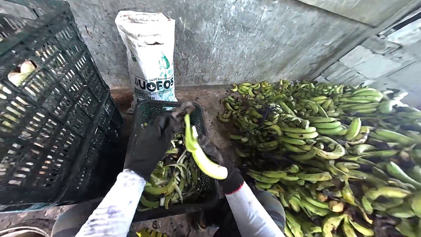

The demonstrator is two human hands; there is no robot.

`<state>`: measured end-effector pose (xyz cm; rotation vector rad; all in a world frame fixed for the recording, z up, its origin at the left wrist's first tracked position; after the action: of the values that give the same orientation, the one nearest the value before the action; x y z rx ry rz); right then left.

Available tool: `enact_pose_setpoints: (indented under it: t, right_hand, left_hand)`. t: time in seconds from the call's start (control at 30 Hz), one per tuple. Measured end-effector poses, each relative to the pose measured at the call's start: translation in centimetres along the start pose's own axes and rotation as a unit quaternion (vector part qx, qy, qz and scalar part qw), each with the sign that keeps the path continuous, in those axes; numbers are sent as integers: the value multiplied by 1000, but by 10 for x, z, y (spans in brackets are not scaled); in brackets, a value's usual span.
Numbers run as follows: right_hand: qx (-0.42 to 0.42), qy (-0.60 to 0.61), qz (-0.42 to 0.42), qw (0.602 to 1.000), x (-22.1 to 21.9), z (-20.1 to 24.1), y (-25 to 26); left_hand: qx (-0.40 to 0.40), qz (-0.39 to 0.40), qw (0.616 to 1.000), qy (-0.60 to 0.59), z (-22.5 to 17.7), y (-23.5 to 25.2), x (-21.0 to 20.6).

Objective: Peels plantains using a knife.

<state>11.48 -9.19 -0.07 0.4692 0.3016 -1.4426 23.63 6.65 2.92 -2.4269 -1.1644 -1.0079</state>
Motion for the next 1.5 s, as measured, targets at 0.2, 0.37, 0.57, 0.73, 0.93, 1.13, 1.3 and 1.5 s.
enact_pose_setpoints:
  t: [0.2,0.37,0.57,0.73,0.93,1.13,1.3,1.5]
  right_hand:
    - [101,-44,-167,980,25,26,2]
    - [228,-70,-323,916,25,61,18]
    - [201,-122,-319,918,15,56,15]
    - [212,-99,-401,886,27,51,13]
    - [102,-65,-131,984,15,32,6]
    - [-60,-110,4,992,13,19,-8]
    - [-113,-144,-6,983,9,15,-20]
    - [33,-29,-134,990,52,25,-6]
  left_hand:
    - [-26,51,997,-55,-20,-20,-10]
    - [-86,14,996,24,-43,-48,-37]
    - [-92,-39,992,73,-37,-41,-28]
    - [-150,-60,980,115,-37,-51,-38]
    - [-104,5,991,87,-22,-22,-21]
    - [-92,32,990,103,0,3,-16]
    - [12,35,998,46,26,19,-21]
    - [-46,69,996,33,-10,2,-30]
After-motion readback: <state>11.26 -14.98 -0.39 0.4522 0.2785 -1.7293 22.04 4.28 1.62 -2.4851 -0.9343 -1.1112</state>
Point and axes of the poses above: each hand's wrist, its own y-axis towards the middle knuckle, its own x-axis out of the back of the hand, z = x × y, the point moved 4 cm from there along y, towards the middle knuckle, and after that the axes turned 10 degrees about z, right-handed, at the moved point
